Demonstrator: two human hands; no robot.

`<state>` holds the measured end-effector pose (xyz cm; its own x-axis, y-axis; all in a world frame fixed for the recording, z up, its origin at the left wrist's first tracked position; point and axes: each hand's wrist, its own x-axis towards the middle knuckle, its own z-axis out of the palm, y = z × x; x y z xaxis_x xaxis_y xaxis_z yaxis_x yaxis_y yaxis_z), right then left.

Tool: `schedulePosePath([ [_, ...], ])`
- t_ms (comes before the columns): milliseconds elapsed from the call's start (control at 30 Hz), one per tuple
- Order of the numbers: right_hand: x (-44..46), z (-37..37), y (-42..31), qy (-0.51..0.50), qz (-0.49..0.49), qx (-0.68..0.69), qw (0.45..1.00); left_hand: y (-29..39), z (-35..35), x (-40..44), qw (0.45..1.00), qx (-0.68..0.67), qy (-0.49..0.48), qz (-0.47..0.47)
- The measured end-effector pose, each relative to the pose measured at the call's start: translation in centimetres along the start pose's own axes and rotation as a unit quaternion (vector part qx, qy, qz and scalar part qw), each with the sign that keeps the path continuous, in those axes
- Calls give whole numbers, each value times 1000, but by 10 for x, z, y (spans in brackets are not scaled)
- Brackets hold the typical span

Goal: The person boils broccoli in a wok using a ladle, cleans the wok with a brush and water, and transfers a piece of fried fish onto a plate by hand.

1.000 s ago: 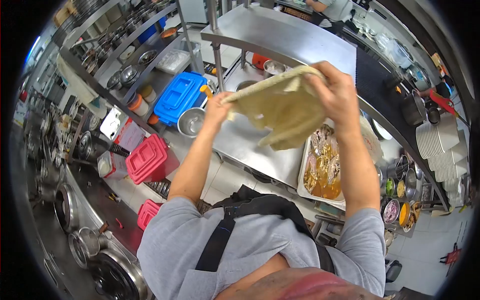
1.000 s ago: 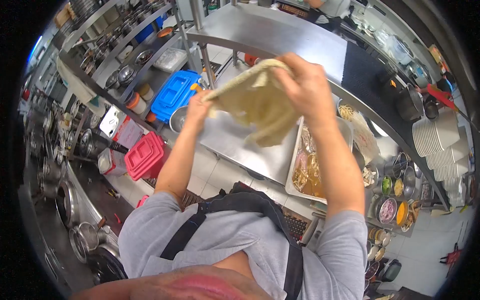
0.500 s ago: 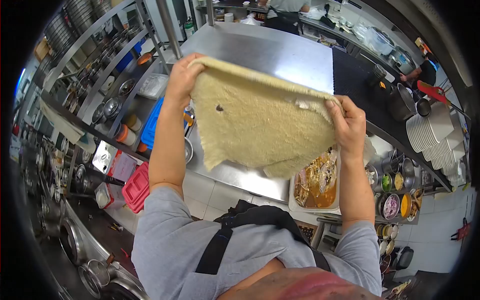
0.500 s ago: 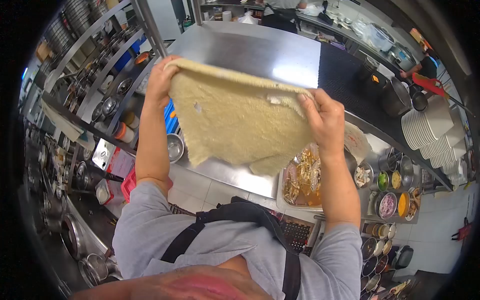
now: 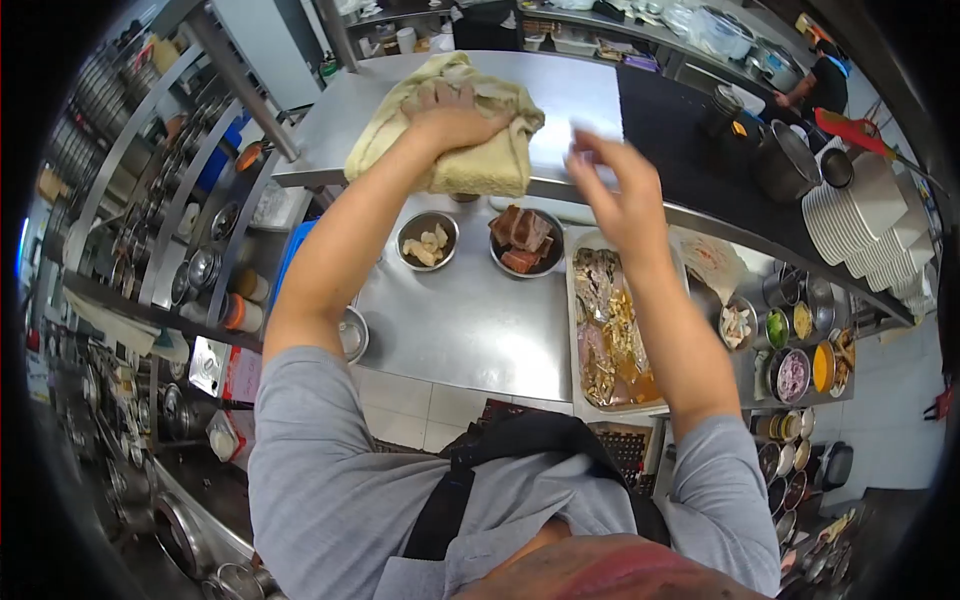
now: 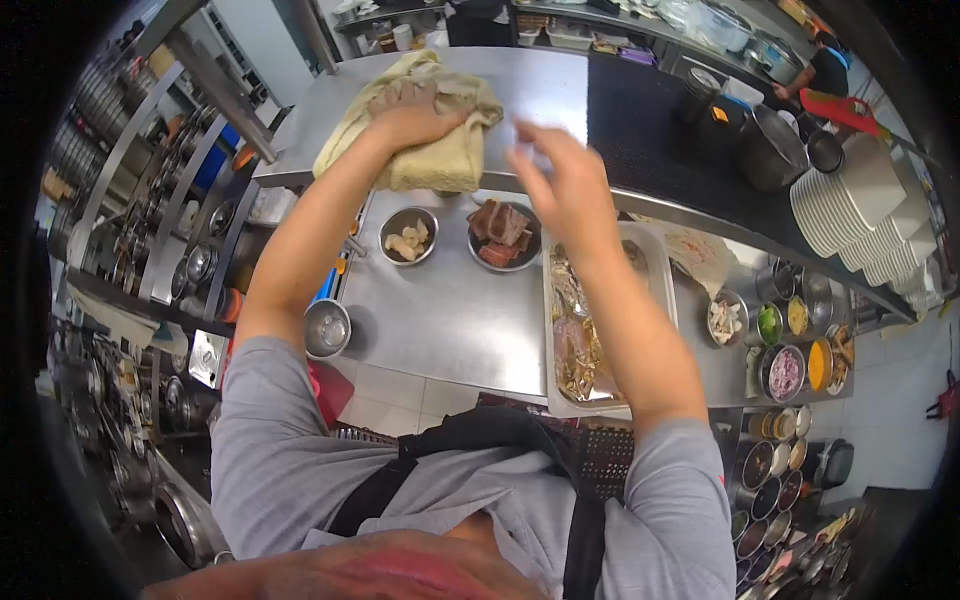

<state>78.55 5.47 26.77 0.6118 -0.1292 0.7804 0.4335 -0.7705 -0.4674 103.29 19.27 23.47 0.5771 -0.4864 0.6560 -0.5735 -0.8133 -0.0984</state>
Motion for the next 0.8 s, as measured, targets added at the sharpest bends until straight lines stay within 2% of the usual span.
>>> schedulePosePath([
  [33,-29,-13,-5,-23,29,48,998,21,7,-15,990,80,118,6],
  [100,-75,-33,-23,-53,194,118,972,30,12,23,989,-84,-123,17],
  [133,-91,-38,-32,-56,204,110,971,36,20,43,988,-82,-126,26],
  [167,-104,-43,-38,-59,211,100,971,43,29,66,975,-71,-181,109],
  [233,-141,-50,-46,-74,237,104,963,59,41,98,950,-58,-233,198],
  [300,-173,-57,-48,-92,272,105,952,83,48,105,891,-338,-241,184],
  [333,-190,-62,-49,-79,293,93,948,94,51,99,887,-340,-249,191],
  [400,-217,-68,-50,-59,328,91,938,109,32,82,826,-448,-284,189],
  [433,-229,-72,-48,-54,357,71,930,109,18,63,792,-511,-316,110],
  [467,-241,-76,-47,-49,382,50,921,105,2,46,767,-527,-343,124],
  [533,-263,-88,-41,-9,425,71,902,83,-41,1,762,-523,-322,204],
  [600,-282,-106,-42,7,444,93,891,69,-118,-63,660,-600,-451,34],
  [667,-278,-115,-48,27,444,109,889,51,-140,-138,749,-558,-330,140],
  [700,-274,-116,-60,32,387,63,919,48,-160,-171,654,-657,-375,19],
  [733,-270,-115,-74,38,329,17,944,45,-176,-198,535,-735,-405,-103],
  [767,-264,-112,-89,-16,306,35,951,43,-182,-220,536,-735,-400,-110],
  [800,-263,-99,-104,-33,232,27,972,44,-184,-244,453,-790,-384,-152],
])
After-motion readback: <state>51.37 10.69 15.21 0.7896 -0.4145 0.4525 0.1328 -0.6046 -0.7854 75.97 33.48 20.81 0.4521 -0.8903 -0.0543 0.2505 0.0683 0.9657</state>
